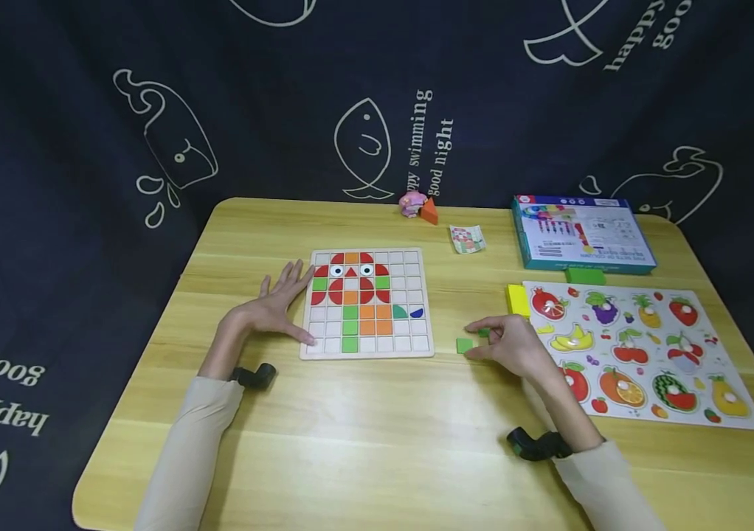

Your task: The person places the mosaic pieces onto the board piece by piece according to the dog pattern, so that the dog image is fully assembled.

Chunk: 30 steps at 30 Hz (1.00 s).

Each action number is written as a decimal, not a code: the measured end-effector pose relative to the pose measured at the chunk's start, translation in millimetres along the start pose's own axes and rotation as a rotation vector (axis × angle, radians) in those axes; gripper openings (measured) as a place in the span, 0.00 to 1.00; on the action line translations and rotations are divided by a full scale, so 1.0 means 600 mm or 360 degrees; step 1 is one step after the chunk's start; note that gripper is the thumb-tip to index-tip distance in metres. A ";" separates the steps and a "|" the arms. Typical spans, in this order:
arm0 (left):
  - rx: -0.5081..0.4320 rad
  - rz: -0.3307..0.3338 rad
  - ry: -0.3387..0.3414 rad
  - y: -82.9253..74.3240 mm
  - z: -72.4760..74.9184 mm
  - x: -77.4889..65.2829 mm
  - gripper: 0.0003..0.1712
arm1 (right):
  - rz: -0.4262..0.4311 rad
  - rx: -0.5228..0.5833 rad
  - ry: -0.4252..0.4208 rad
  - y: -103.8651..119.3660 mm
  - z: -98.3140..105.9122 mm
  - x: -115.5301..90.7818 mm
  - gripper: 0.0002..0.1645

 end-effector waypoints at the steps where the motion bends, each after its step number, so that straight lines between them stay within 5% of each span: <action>1: -0.0005 -0.0002 -0.0001 0.000 0.000 0.000 0.79 | -0.0016 0.0012 0.0018 -0.006 -0.002 0.000 0.21; 11: -0.0023 -0.0004 -0.0010 0.001 -0.006 0.001 0.79 | 0.0198 -0.0073 -0.0074 0.029 -0.009 0.012 0.15; 20: -0.0026 0.0009 0.0007 -0.003 -0.003 0.000 0.79 | 0.0391 0.0164 0.0077 0.113 -0.081 0.041 0.13; 30: -0.0012 0.0008 0.0014 0.000 0.000 0.000 0.79 | 0.0343 0.0247 0.0202 0.116 -0.104 0.060 0.13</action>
Point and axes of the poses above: each hand's wrist, its own x-axis towards the middle knuckle, its own z-axis out of the back of the hand, y = z × x, the point moved 8 cm from there along x, towards the middle knuckle, and after that the axes turned 8 degrees about -y, right-handed, at the moved point
